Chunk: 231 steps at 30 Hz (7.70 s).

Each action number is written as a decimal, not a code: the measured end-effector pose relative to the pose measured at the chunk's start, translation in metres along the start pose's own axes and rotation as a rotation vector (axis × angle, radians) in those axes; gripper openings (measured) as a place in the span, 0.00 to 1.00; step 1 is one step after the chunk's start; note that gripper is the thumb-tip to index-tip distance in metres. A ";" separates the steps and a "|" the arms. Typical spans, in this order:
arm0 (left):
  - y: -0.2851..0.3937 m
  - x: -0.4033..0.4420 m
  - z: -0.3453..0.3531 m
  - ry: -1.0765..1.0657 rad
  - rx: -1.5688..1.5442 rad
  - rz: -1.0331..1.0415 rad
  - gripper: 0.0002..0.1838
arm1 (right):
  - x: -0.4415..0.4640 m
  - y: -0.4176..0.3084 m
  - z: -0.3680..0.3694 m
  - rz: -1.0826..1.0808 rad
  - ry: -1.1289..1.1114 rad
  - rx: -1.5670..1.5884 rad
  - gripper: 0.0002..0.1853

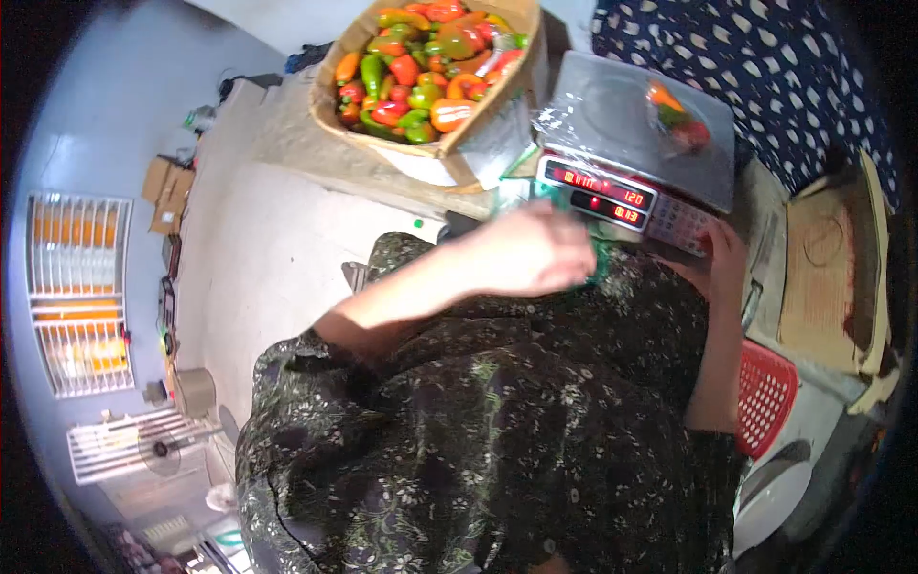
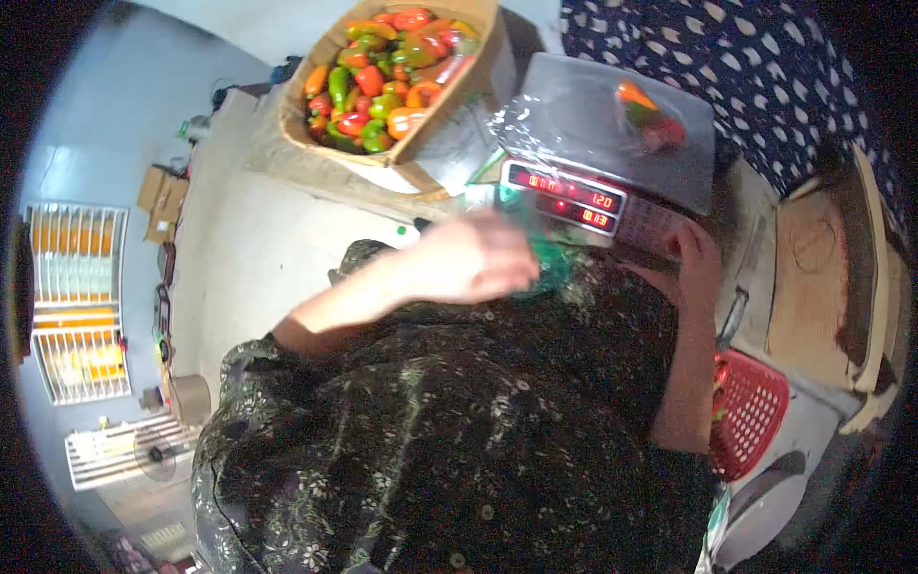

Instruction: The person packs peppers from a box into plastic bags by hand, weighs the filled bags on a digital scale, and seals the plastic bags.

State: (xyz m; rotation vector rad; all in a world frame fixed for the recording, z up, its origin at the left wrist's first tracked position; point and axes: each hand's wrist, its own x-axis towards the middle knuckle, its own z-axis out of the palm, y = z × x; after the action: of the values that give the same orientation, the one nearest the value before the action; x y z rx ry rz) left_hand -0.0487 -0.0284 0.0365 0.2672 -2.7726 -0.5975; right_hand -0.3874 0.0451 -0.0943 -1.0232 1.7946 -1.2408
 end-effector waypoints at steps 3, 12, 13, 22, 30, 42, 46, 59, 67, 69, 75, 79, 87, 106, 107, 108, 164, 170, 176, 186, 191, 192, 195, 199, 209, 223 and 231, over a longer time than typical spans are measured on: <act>-0.055 0.007 -0.070 0.351 0.125 -0.285 0.07 | -0.004 -0.008 0.000 0.135 -0.009 0.053 0.17; -0.162 -0.054 -0.099 -0.001 0.447 -1.028 0.29 | 0.000 0.010 -0.001 0.148 0.065 -0.018 0.20; -0.163 -0.055 -0.098 0.023 0.451 -1.024 0.29 | 0.002 0.009 0.003 0.138 0.071 -0.016 0.20; -0.193 -0.064 -0.108 0.300 0.327 -0.868 0.18 | 0.005 -0.005 0.002 0.091 -0.054 -0.314 0.15; -0.242 -0.048 -0.139 0.307 0.740 -1.181 0.26 | -0.058 -0.128 0.126 -0.716 -0.168 -0.807 0.18; -0.281 -0.070 -0.160 1.040 0.508 -0.798 0.19 | -0.031 -0.111 0.162 -0.570 -0.163 -0.964 0.28; -0.266 -0.048 -0.138 0.665 0.704 -0.798 0.16 | -0.025 -0.105 0.162 -0.541 -0.134 -0.926 0.32; -0.249 -0.034 -0.112 0.095 0.706 -0.841 0.28 | -0.005 -0.106 0.124 -0.617 0.205 -0.467 0.10; -0.233 -0.016 -0.117 -0.182 0.808 -0.809 0.23 | 0.012 -0.114 0.087 -0.625 0.417 -0.484 0.12; -0.237 -0.015 -0.117 -0.211 0.764 -0.878 0.25 | 0.012 -0.116 0.089 -0.678 0.380 -0.549 0.16; -0.255 -0.034 -0.113 0.072 0.574 -0.820 0.24 | 0.005 -0.122 0.090 -0.680 0.263 -0.436 0.18; -0.210 -0.030 -0.135 0.495 -0.138 -0.727 0.16 | 0.007 -0.123 0.080 -0.607 0.254 -0.360 0.19; -0.069 0.014 -0.091 0.639 -0.846 -0.374 0.22 | 0.007 -0.135 0.090 -0.715 0.145 -0.285 0.23; -0.089 0.134 0.046 0.434 -1.573 -0.840 0.16 | -0.010 -0.123 0.125 -0.838 0.053 -0.107 0.24; -0.087 0.142 0.056 0.533 -1.390 -0.918 0.15 | -0.010 -0.123 0.124 -0.846 0.049 -0.106 0.23; -0.097 0.146 0.064 0.522 -1.244 -0.900 0.15 | -0.012 -0.125 0.122 -0.853 0.045 -0.105 0.23; -0.042 -0.024 -0.114 1.180 -0.076 -0.457 0.09 | -0.105 -0.139 0.139 -1.160 -0.569 -0.022 0.16; -0.092 -0.080 -0.134 1.522 -0.359 -0.523 0.08 | -0.101 -0.152 0.138 -1.064 -0.341 -0.283 0.13; -0.084 -0.089 -0.085 1.297 -0.430 -0.627 0.08 | -0.069 -0.144 0.145 -0.772 -0.122 -0.597 0.17; -0.034 0.032 0.032 0.376 -0.657 -0.453 0.11 | -0.020 -0.126 0.122 -0.666 0.091 -0.614 0.20; -0.077 0.110 0.065 0.624 -1.024 -0.490 0.09 | -0.006 -0.129 0.110 -0.782 0.107 -0.407 0.22; -0.075 0.123 0.058 0.546 -0.994 -0.624 0.09 | -0.004 -0.127 0.109 -0.777 0.111 -0.413 0.22; -0.121 0.151 0.106 0.685 -0.306 -0.275 0.11 | -0.005 -0.123 0.110 -0.819 0.081 -0.409 0.25; -0.113 0.154 0.086 0.428 -0.012 -0.510 0.18 | -0.005 -0.120 0.114 -0.811 0.054 -0.402 0.25; -0.081 0.100 0.044 0.367 -0.240 -0.447 0.17 | 0.003 -0.127 0.104 -0.687 0.143 -0.371 0.23; -0.077 -0.030 -0.137 0.380 -0.098 -0.492 0.20 | 0.000 -0.125 0.105 -0.561 0.123 -0.262 0.24; -0.278 -0.077 -0.201 0.629 0.013 -1.044 0.21 | 0.002 -0.121 0.107 -0.571 0.128 -0.268 0.24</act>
State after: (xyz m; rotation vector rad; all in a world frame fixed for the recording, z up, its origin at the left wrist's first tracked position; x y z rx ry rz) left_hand 0.1209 -0.3341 0.0742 1.6193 -1.8619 -0.5522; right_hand -0.2695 -0.0251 -0.0093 -1.7303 1.8655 -1.4409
